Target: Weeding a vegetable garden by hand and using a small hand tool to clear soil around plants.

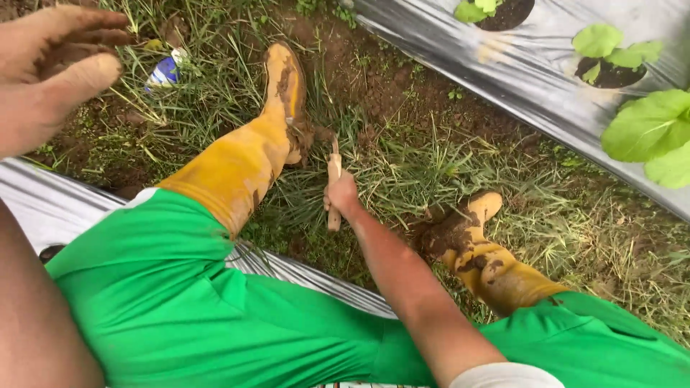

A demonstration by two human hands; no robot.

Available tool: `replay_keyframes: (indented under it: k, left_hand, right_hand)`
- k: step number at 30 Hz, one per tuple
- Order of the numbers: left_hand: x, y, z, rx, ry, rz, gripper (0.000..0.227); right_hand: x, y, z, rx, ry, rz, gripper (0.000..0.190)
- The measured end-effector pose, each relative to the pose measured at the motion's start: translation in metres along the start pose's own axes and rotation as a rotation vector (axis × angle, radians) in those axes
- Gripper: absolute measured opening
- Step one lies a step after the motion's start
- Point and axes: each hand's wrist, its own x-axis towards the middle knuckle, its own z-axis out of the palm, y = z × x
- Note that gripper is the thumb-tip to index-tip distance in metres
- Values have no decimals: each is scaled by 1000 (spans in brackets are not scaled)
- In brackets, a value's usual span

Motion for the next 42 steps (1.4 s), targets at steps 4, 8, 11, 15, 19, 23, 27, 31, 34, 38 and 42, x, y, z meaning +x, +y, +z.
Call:
replay_keyframes:
  k: [4,8,11,15,19,23,27,31,34,38,42]
  left_hand:
    - [-3,4,2,38,-13,133,45]
    - [-6,9,-2,100,-14,103,46]
    - [-9,20,-2,69,-15,25,50]
    - [-11,12,-1,111,-28,89,50]
    - [-7,4,0,69,11,124,42]
    - [-1,3,-5,61,-41,141,45]
    - [-2,-6,-3,78,-19,4,46]
    - [-4,-10,-7,107,-23,143,37]
    - [-1,-20,-12,169,1,101,35]
    - [-9,-49,-13,324,77,-36,23]
    - [-3,4,-17,102,-29,-46,45]
  right_hand:
    - [-14,28,-28,32,-25,94,27]
    - [-79,-17,-78,-635,-142,162,41]
    - [-86,-5,-99,-512,-3,12,36]
    - [-41,-14,-69,-256,269,-255,30]
    - [-22,-50,-26,-7,224,-274,27]
    - [-32,-12,-4,170,145,-60,27]
    - [-39,67,-33,131,128,4,27]
    - [-34,96,-40,-108,171,-208,29]
    - [-28,67,-24,66,285,-294,27]
    - [-75,42,-28,-110,235,-20,27]
    - [-66,58,-45,-242,167,-67,21]
